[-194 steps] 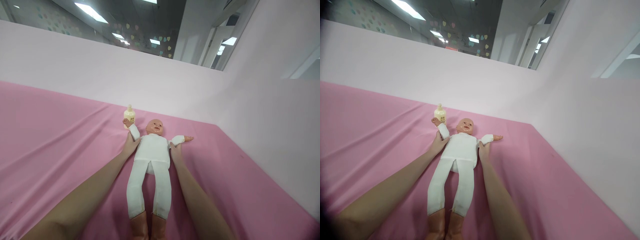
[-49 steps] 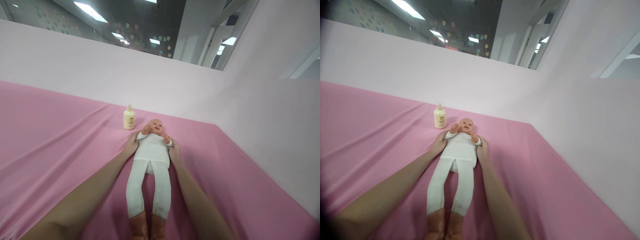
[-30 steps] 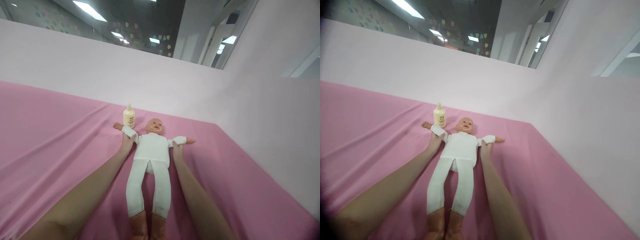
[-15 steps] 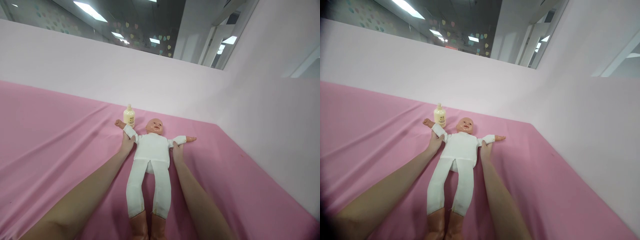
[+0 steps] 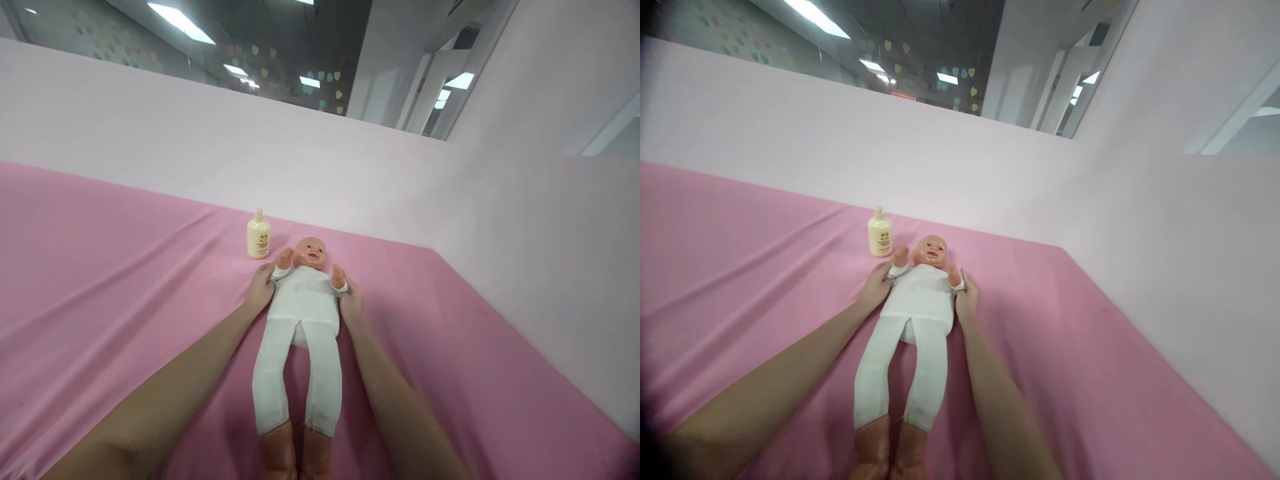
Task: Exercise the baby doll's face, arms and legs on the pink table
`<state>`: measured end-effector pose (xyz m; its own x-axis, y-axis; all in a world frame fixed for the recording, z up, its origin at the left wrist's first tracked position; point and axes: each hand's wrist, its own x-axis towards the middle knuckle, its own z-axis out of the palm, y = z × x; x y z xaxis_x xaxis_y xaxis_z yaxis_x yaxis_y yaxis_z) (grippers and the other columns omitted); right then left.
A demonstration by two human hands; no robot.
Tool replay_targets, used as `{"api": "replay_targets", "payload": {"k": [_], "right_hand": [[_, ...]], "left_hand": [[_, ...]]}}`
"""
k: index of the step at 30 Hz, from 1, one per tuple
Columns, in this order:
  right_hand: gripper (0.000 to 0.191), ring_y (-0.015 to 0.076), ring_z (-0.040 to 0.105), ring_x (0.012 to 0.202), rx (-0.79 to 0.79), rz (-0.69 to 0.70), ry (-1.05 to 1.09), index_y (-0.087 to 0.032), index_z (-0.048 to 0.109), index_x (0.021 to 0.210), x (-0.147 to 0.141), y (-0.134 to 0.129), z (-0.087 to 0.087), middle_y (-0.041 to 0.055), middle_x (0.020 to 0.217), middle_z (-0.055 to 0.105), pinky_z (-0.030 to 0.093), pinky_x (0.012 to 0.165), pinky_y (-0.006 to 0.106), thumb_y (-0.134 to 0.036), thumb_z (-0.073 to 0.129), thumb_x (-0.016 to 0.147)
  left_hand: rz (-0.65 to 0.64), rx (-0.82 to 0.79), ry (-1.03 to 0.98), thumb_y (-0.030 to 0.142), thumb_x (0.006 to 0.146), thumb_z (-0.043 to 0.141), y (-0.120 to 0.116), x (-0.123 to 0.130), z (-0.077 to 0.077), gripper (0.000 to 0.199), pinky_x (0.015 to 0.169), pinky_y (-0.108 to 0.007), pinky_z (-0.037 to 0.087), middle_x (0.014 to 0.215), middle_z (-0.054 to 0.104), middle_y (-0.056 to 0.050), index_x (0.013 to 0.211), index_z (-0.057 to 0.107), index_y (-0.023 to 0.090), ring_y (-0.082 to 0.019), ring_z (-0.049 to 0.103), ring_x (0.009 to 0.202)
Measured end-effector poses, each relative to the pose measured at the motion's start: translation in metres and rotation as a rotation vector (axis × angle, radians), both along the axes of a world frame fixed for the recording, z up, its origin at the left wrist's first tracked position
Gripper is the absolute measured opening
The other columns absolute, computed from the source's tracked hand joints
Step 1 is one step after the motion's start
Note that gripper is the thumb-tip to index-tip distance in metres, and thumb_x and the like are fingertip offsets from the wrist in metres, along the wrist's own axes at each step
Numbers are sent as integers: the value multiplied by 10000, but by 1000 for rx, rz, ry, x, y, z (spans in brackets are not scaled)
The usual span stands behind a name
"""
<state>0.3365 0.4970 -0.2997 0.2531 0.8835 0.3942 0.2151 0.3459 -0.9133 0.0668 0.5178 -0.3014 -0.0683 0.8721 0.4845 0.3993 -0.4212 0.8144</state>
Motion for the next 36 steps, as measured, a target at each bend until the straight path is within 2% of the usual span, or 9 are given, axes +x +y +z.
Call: {"api": "replay_targets", "payload": {"k": [2, 6, 11, 17, 21, 30, 36], "right_hand": [[555, 211, 567, 1280, 6, 24, -92, -193, 686, 1312, -1, -2, 2, 72, 1359, 632, 412, 1185, 380, -246, 514, 787], [598, 210, 561, 1287, -1, 37, -179, -196, 691, 1326, 0, -4, 4, 73, 1377, 617, 414, 1189, 386, -176, 458, 775], [621, 212, 565, 1280, -13, 14, -190, -205, 697, 1311, 2, 0, 1, 64, 1361, 631, 412, 1191, 397, -149, 453, 742], [604, 216, 520, 1341, -19, 14, -199, -226, 638, 1382, 1, -1, 0, 52, 1419, 596, 378, 1216, 427, -208, 468, 803], [642, 221, 511, 1348, -34, 6, -218, -207, 627, 1397, 0, -2, 2, 69, 1423, 583, 366, 1225, 430, -182, 452, 780], [616, 227, 520, 1312, 85, 85, -297, -211, 668, 1351, -2, -2, 4, 87, 1361, 593, 378, 1218, 418, -162, 485, 764], [608, 216, 524, 1309, 79, 110, -302, -230, 669, 1342, -4, -8, 12, 75, 1359, 591, 387, 1218, 408, -154, 486, 768]], "left_hand": [[-24, 11, 83, 45, 767, 424, 0, 2, 0, 637, 1166, -419, 426, 1337, 615, -96, 1339, 658, 199, -241, 560, 1280], [-98, 30, 173, 25, 774, 396, -2, 2, 0, 658, 1154, -405, 443, 1323, 629, -89, 1347, 664, 206, -226, 577, 1252], [-106, 19, 180, 27, 771, 389, -4, 1, 2, 678, 1143, -424, 455, 1306, 650, -84, 1371, 645, 212, -239, 587, 1246], [-127, -2, 150, 84, 807, 445, -6, 0, 7, 675, 1162, -469, 434, 1419, 611, -73, 1458, 552, 225, -270, 532, 1335], [-118, -8, 164, 97, 810, 451, -7, 0, 8, 645, 1160, -478, 436, 1397, 627, -72, 1425, 588, 231, -278, 538, 1327], [-185, 38, 184, 60, 779, 402, -3, 1, -1, 687, 1166, -441, 434, 1328, 635, -99, 1426, 594, 186, -247, 565, 1290], [-235, 70, 189, 83, 806, 411, 1, -2, -6, 695, 1189, -427, 415, 1413, 591, -77, 1474, 542, 224, -228, 535, 1341]]}}
